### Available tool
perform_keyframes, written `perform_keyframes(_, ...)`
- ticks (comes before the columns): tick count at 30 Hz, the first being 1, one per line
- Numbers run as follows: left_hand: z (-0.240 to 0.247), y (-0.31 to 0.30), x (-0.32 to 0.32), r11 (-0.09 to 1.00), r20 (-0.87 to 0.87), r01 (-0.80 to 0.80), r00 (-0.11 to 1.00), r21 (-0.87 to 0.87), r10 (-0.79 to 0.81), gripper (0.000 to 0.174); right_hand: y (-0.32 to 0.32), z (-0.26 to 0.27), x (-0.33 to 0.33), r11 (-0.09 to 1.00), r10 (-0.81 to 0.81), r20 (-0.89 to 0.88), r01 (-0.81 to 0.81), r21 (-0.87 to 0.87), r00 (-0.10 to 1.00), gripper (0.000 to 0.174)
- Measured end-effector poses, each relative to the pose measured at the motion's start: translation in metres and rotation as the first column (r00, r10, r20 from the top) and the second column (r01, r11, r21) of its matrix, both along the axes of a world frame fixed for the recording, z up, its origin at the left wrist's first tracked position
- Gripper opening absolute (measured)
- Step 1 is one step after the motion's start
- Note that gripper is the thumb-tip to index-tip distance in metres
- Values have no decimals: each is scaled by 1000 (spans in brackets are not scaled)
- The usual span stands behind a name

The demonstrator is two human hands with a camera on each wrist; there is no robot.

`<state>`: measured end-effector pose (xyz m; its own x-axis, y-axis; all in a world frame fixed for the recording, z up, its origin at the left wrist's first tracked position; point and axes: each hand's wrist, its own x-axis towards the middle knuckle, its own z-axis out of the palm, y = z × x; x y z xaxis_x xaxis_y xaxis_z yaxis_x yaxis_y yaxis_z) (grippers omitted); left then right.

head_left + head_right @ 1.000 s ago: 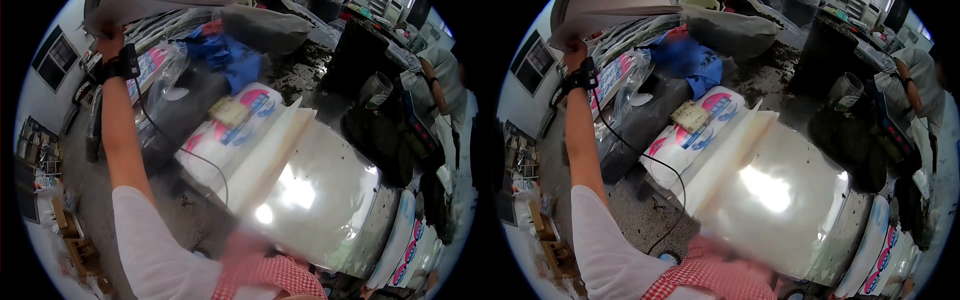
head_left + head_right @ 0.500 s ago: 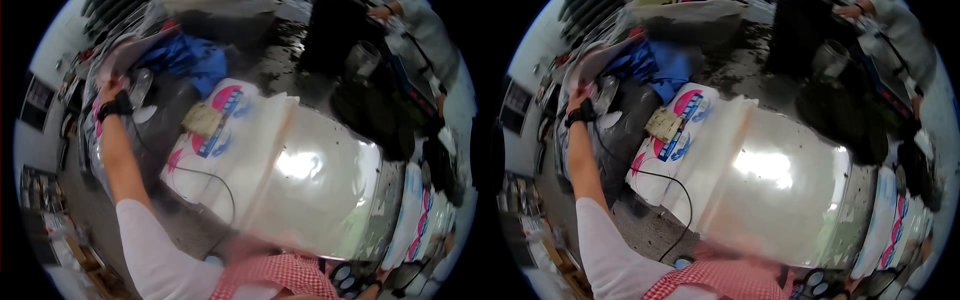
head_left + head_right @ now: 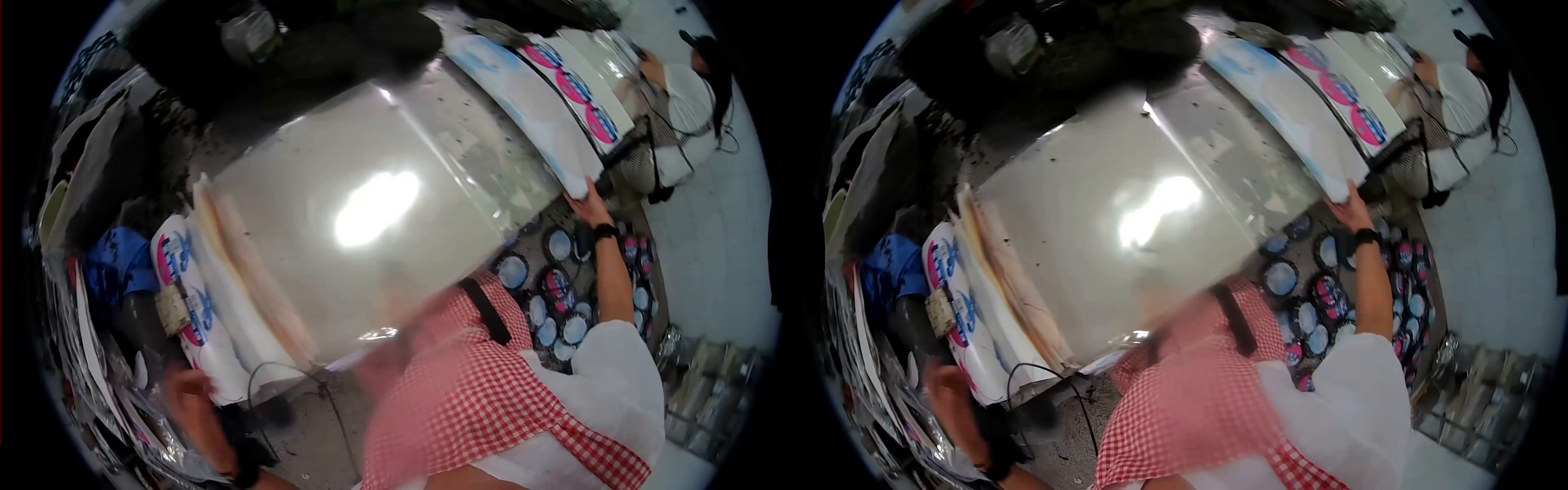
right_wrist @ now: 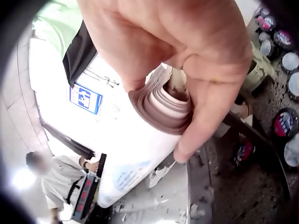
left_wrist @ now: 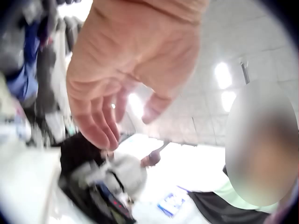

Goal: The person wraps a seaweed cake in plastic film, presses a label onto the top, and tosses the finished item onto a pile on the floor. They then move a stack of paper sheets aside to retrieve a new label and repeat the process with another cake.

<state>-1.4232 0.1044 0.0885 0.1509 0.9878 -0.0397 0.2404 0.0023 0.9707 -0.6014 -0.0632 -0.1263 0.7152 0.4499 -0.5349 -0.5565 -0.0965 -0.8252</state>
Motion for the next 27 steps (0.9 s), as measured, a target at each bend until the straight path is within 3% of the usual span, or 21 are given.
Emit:
perform_keyframes(1, 1, -26, 52, 953, -136, 160, 970, -259, -200, 45, 1, 2, -7, 1000, -11, 35, 11, 6, 999, 61)
perform_keyframes(2, -21, -52, 92, 820, 100, 425, 902, -384, -420, 37, -2, 6, -12, 1000, 27, 25, -26, -17, 999, 63)
perform_keyframes(3, -55, -70, 108, 640, -62, 671, 671, -374, -739, 35, -2, 11, -14, 996, 75, 9, -74, -42, 997, 66)
perform_keyframes(4, -97, -90, 111, 548, -161, 688, 544, -476, -823, 32, -2, 12, -12, 989, 131, -10, -131, -69, 991, 69)
perform_keyframes(5, -138, -118, 106, 454, -228, 668, 401, -590, -887, 30, -12, 9, -13, 983, 174, -50, -177, -44, 983, 69)
perform_keyframes(7, -229, -177, 91, 577, -444, 265, 423, -773, -790, 32, -41, 2, -29, 957, 288, -129, -288, 15, 949, 72)
perform_keyframes(8, -250, -194, 99, 595, -526, 154, 332, -788, -783, 30, -63, -30, -42, 957, 287, -134, -289, 0, 949, 75)
perform_keyframes(9, -272, -212, 107, 607, -583, 41, 231, -794, -778, 30, -102, -99, -41, 917, 398, -175, -385, 103, 901, 66)
perform_keyframes(10, -293, -223, 111, 633, -629, -44, 185, -773, -755, 30, -118, -127, -77, 848, 467, -254, -510, -142, 847, 56)
perform_keyframes(11, -310, -228, 114, 657, -664, -100, 167, -747, -729, 30, -139, -165, -102, 732, 576, -370, -662, -162, 728, 48)
perform_keyframes(12, -327, -233, 115, 675, -690, -149, 208, -723, -693, 30, -163, -234, -112, 648, 611, -609, -761, 18, 506, 46)
perform_keyframes(13, -343, -237, 113, 683, -710, -198, 239, -704, -663, 30, -165, -245, -137, 541, 621, -628, -836, -90, 469, 45)
perform_keyframes(15, -366, -239, 110, 679, -731, -274, 303, -681, -611, 30, -148, -238, -165, 405, 645, -571, -861, -308, 508, 44)
perform_keyframes(17, -381, -239, 110, 657, -735, -332, 362, -677, -574, 31, -130, -235, -167, 324, 684, -523, -855, -406, 508, 43)
perform_keyframes(21, -414, -218, 123, 610, -729, -403, 432, -683, -530, 31, -88, -223, -168, 242, 734, -467, -833, -498, 493, 42)
perform_keyframes(27, -441, -205, 140, 582, -707, -415, 525, -699, -474, 32, -36, -201, -164, 202, 759, -440, -816, -542, 480, 42)
